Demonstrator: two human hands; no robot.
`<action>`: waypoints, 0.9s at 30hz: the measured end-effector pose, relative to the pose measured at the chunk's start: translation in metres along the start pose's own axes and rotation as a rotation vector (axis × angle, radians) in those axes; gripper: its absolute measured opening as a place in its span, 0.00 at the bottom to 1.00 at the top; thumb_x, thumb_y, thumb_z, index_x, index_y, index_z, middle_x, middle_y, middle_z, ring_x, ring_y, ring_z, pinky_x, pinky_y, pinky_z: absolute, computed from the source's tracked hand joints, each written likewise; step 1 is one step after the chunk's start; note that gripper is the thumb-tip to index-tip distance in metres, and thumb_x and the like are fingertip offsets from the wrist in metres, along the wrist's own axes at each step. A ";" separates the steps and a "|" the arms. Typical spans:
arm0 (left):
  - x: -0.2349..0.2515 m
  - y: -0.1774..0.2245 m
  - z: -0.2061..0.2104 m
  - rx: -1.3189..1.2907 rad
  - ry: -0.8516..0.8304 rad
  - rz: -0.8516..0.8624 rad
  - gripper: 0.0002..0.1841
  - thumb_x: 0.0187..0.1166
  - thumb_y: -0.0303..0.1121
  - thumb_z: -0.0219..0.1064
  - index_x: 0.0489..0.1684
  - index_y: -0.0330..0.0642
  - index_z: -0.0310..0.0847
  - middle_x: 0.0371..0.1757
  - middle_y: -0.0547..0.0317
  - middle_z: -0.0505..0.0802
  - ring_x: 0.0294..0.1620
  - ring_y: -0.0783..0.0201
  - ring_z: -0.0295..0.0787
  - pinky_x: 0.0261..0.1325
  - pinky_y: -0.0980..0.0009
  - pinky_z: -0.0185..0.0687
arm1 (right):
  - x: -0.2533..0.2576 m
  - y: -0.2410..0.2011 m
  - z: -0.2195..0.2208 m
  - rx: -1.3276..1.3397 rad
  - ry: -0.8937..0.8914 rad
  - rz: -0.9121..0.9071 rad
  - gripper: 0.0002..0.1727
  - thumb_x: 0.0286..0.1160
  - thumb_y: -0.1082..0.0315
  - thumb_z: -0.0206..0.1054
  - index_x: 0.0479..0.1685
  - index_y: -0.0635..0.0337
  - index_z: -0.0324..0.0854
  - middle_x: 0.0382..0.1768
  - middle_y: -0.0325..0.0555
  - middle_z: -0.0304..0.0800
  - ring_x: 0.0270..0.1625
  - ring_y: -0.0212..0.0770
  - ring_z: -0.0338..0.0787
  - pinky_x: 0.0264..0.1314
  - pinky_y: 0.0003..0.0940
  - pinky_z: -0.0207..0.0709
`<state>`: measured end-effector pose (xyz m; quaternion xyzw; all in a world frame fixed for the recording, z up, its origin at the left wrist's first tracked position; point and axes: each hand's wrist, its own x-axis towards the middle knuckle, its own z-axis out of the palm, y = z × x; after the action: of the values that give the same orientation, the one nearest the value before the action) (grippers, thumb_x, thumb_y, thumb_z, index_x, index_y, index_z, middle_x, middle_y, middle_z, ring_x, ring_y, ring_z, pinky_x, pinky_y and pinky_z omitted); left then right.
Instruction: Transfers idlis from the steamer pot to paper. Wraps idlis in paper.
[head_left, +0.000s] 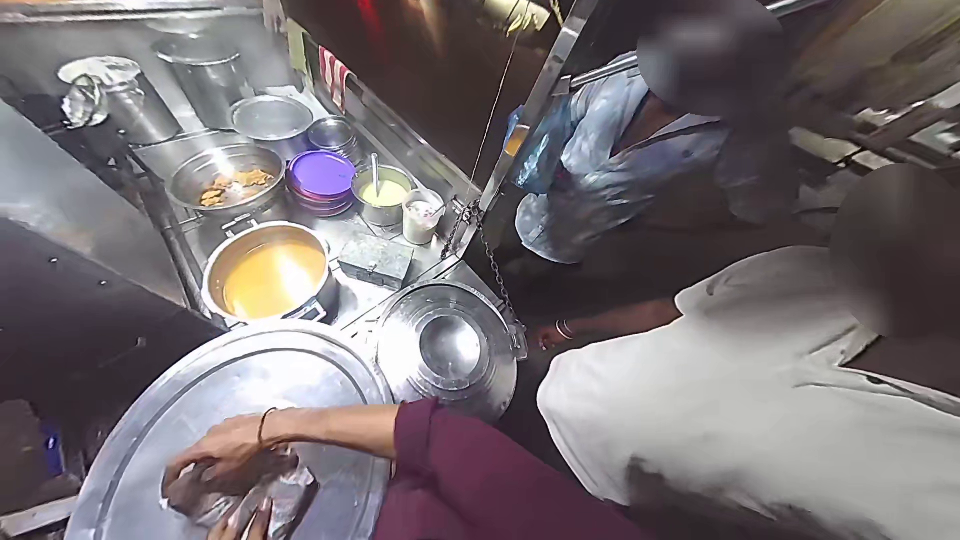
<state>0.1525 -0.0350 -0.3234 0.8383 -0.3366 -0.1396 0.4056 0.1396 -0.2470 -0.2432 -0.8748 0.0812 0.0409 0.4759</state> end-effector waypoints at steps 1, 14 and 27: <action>-0.001 0.003 0.003 -0.028 0.020 -0.028 0.17 0.65 0.29 0.80 0.46 0.22 0.89 0.60 0.28 0.89 0.68 0.37 0.82 0.77 0.46 0.72 | -0.018 -0.003 0.002 -0.081 -0.010 -0.032 0.22 0.78 0.72 0.70 0.70 0.50 0.87 0.54 0.49 0.96 0.58 0.48 0.93 0.66 0.54 0.82; -0.018 -0.025 0.026 -0.086 0.372 -0.307 0.25 0.53 0.28 0.78 0.54 0.45 0.80 0.62 0.52 0.85 0.59 0.56 0.84 0.52 0.54 0.87 | -0.087 0.083 0.117 -0.423 0.325 -0.651 0.20 0.90 0.68 0.54 0.73 0.54 0.85 0.80 0.45 0.80 0.88 0.47 0.72 0.93 0.47 0.60; -0.008 -0.010 -0.062 -0.042 -0.292 -0.386 0.47 0.55 0.39 0.87 0.84 0.52 0.68 0.78 0.47 0.80 0.67 0.45 0.84 0.61 0.42 0.85 | -0.107 0.070 0.128 -0.630 0.257 -0.601 0.28 0.92 0.60 0.48 0.84 0.65 0.70 0.87 0.57 0.68 0.92 0.54 0.63 0.96 0.53 0.50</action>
<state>0.1825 0.0116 -0.2919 0.8494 -0.2225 -0.3413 0.3356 0.0228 -0.1659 -0.3545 -0.9597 -0.1344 -0.1851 0.1631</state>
